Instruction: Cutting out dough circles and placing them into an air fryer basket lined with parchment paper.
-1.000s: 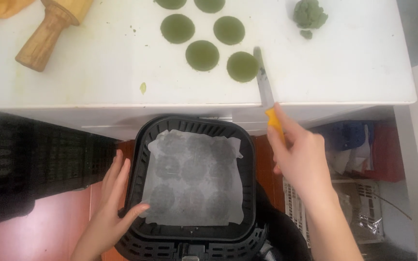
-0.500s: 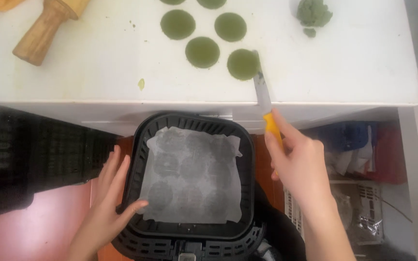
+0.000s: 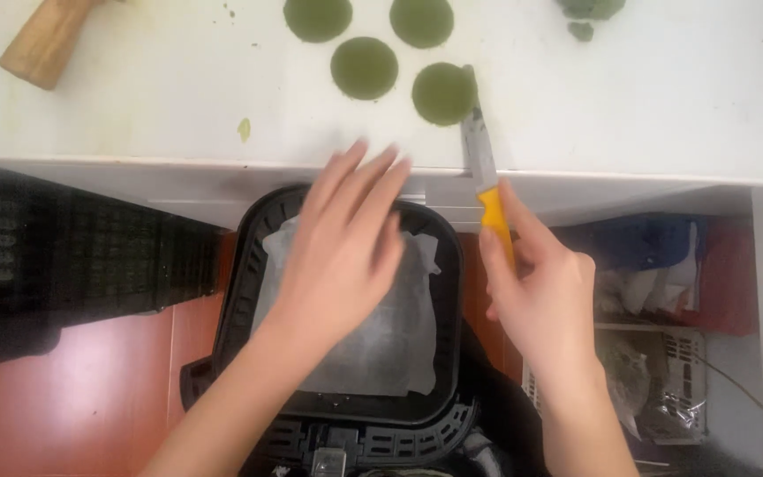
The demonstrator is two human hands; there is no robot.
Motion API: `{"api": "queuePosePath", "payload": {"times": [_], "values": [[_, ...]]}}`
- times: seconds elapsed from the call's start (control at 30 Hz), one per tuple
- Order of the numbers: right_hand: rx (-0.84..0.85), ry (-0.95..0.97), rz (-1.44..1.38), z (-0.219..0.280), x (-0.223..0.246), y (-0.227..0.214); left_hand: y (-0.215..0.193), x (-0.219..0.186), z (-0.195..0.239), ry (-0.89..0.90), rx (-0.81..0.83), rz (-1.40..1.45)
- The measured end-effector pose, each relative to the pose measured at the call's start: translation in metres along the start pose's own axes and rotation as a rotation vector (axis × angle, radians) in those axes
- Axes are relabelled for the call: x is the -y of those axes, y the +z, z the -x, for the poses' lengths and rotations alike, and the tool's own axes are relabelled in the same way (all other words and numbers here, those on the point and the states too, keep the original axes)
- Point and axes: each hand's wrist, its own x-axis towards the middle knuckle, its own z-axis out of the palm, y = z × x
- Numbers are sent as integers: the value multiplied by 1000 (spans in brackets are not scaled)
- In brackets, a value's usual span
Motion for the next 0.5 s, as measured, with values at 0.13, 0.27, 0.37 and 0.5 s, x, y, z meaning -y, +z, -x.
{"api": "queuePosePath", "payload": {"times": [0.13,0.27,0.37,0.5], "values": [[-12,-40,-3,-3,-8,-7,42,5,-32,62,-59,-8],[8,-30,-39,-9,-14,-13,69,12,-47,35,-81,-66],[55,37,-77,-14,-17,-18,81,16,-56,-13,-114,-75],[88,82,-171,-20,-28,-24,90,12,-73,-82,-142,-72]]}}
